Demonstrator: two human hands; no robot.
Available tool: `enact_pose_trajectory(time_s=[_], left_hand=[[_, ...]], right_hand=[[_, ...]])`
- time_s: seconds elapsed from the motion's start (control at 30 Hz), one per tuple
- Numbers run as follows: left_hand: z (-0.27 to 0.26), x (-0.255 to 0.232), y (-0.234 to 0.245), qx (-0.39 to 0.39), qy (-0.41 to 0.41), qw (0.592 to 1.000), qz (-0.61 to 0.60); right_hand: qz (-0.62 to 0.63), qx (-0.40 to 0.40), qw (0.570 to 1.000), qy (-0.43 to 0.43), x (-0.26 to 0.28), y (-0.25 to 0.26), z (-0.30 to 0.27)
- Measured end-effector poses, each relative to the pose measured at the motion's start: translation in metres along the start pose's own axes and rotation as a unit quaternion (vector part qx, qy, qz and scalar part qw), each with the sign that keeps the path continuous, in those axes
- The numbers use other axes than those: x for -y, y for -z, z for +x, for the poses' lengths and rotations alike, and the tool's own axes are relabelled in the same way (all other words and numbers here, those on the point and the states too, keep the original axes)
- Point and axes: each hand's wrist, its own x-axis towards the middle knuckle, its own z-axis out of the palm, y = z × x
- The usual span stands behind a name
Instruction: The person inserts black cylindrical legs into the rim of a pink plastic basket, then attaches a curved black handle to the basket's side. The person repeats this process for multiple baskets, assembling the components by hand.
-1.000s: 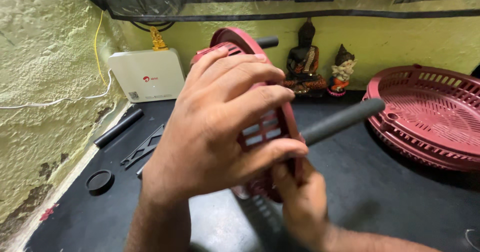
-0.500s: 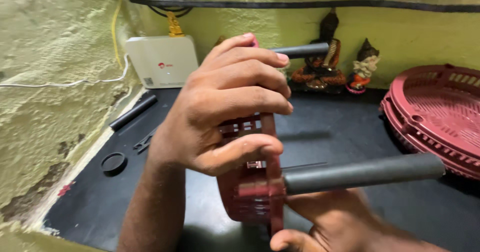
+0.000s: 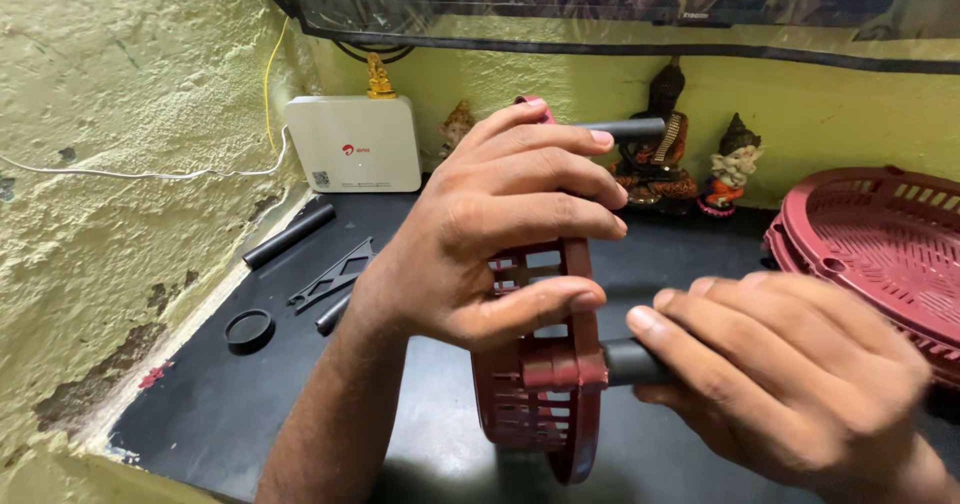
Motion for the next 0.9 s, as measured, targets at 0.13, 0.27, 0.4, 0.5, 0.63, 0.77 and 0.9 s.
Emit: enact_pose_trajectory(time_s=[0.13, 0.27, 0.4, 0.5, 0.63, 0.77, 0.9], left_hand=[[0.002, -0.01, -0.003, 0.0, 0.009, 0.999, 0.031], [0.003, -0.015, -0.003, 0.0, 0.042, 0.998, 0.053], [0.002, -0.007, -0.004, -0.017, 0.059, 0.997, 0.041], [-0.004, 0.002, -0.002, -0.042, 0.069, 0.996, 0.035], [-0.007, 0.013, -0.005, -0.061, 0.069, 0.996, -0.019], [-0.006, 0.012, -0.011, -0.045, 0.041, 0.998, -0.029], [-0.004, 0.001, -0.015, -0.007, 0.031, 0.999, -0.023]], right_hand=[[0.006, 0.012, 1.0, -0.023, 0.001, 0.0, -0.006], [0.006, 0.004, 1.0, -0.026, 0.0, -0.001, -0.007], [0.005, 0.001, 0.999, -0.039, -0.003, -0.004, -0.008], [-0.007, -0.01, 0.998, -0.054, -0.009, -0.008, -0.011], [-0.006, -0.031, 0.998, -0.061, -0.016, -0.005, -0.017], [0.042, -0.033, 0.996, -0.073, -0.016, 0.006, -0.02], [0.081, -0.005, 0.996, -0.024, -0.023, 0.017, -0.017]])
